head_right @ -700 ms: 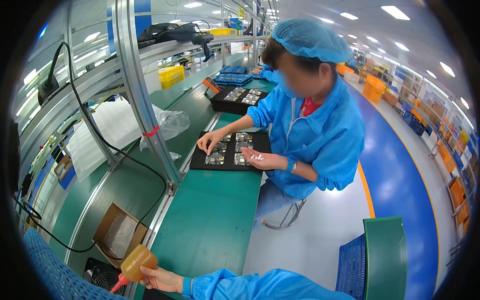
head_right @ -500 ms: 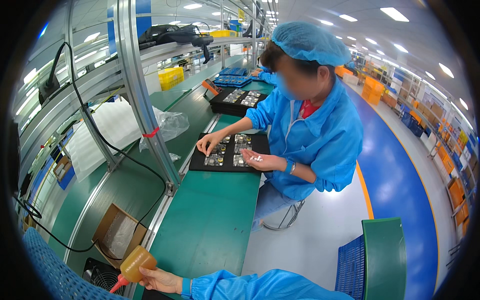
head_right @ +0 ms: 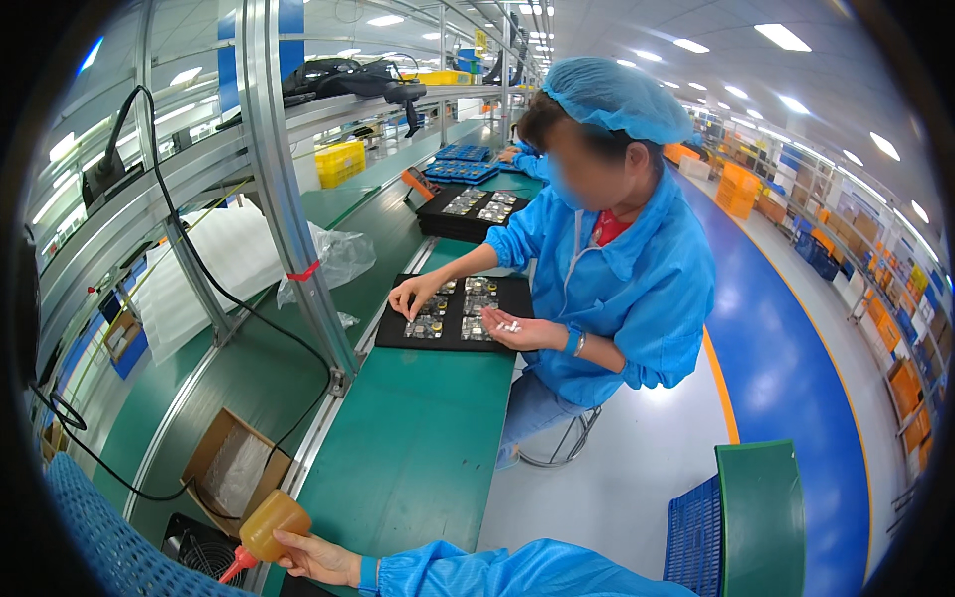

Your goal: The person solders circuit boards using a soldering iron and solder wire, applies liquid onto the boards from a squeeze bottle, places small circular components onto the boards by hand, and solders them in place.

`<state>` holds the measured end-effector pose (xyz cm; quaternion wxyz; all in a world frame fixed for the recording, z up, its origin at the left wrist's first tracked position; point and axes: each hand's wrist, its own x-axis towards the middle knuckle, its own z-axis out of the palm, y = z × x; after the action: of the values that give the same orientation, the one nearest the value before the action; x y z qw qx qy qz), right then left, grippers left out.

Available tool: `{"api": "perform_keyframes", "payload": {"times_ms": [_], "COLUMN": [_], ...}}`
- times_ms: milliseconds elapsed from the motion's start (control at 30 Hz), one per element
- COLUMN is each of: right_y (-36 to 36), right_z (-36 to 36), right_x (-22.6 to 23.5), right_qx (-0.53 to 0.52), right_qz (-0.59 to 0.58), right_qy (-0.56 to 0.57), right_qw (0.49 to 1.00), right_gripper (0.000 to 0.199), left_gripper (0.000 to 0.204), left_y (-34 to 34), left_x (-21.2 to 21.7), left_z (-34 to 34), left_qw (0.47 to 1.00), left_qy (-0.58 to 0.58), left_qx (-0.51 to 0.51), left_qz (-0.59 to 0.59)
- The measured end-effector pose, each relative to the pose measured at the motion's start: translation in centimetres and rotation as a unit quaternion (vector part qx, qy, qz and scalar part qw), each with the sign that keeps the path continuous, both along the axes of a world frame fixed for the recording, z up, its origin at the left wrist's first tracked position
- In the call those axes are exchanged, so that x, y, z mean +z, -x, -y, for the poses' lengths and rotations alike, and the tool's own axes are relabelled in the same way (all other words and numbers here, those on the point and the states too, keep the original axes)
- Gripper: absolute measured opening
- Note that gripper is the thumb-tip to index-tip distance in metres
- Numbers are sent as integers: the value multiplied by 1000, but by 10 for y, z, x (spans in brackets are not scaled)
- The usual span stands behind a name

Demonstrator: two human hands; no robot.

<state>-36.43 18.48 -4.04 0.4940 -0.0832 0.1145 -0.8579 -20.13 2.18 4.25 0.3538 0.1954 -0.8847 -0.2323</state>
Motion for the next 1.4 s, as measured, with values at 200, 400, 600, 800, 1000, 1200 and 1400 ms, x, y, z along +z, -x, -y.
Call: {"api": "perform_keyframes", "payload": {"times_ms": [200,400,600,800,1000,1200,1400], "right_y": [1,-1,-8,-43,-94,-119,-128], "right_z": [1,5,-18,-48,-66,-34,-18], "right_x": [-6,-11,2,74,83,55,48], "right_qx": [-3,6,8,-46,-1,27,29], "right_qz": [-5,32,-42,-174,-121,-98,-119], "right_qy": [0,25,40,-157,-99,-103,-159], "right_qw": [1000,999,998,971,988,990,980], "right_gripper": [41,39,36,29,37,45,51], "left_gripper": [23,23,23,23,19,18,20], "left_y": [11,9,-26,-111,-219,-232,-240], "left_x": [-22,-42,-51,-69,-64,-67,-65], "left_z": [-19,-39,-45,-46,-66,-58,-59], "left_qw": [1000,1000,998,983,956,960,961], "left_qy": [-2,-8,-1,-8,-64,-37,-71], "left_qx": [-3,0,38,151,273,266,260], "left_qz": [18,30,44,101,83,76,67]}}
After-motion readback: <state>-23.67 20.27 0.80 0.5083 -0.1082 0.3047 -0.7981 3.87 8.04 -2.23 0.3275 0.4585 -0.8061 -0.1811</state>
